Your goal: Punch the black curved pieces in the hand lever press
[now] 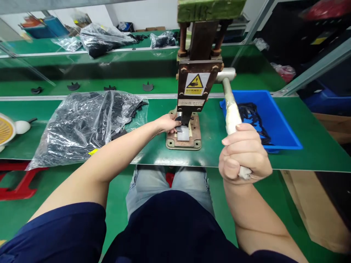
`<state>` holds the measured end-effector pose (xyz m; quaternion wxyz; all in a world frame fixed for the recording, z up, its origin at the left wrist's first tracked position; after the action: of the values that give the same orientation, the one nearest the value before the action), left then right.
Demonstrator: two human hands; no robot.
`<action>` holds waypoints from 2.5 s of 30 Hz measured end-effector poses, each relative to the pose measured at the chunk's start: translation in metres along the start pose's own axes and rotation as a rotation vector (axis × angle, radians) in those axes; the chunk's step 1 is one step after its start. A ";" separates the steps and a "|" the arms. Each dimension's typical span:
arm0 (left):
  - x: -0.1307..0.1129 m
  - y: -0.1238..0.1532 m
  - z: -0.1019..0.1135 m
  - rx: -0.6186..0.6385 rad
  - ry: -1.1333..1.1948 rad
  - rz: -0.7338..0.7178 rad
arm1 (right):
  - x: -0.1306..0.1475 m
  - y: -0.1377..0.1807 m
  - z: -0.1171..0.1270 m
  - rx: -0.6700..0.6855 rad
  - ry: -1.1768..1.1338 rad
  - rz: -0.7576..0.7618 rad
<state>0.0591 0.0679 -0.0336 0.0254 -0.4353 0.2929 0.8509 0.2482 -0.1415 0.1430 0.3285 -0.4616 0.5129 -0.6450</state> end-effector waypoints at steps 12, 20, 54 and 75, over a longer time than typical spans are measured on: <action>0.013 0.051 0.005 -0.207 -0.003 -0.522 | -0.018 0.005 0.009 -0.062 -0.023 0.069; 0.121 0.129 0.152 -0.512 -0.942 -0.163 | -0.012 0.002 0.006 -0.080 -0.004 0.052; 0.037 0.033 0.040 -0.177 0.219 -0.387 | -0.003 -0.002 0.000 -0.001 -0.016 0.038; 0.025 0.019 0.020 -0.171 0.168 -0.257 | -0.004 -0.001 0.003 -0.084 -0.009 0.066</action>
<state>0.0234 0.0571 -0.0344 0.0724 -0.5392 0.1623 0.8232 0.2524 -0.1387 0.1431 0.3320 -0.4608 0.5529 -0.6097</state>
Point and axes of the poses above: each hand's wrist, its own y-axis away from the middle knuckle, its own z-axis out of the back of the hand, x = y × z, the point moved 9 cm from there along -y, towards the middle knuckle, and after that the axes turned 6 degrees about -y, right-handed, at the moved point
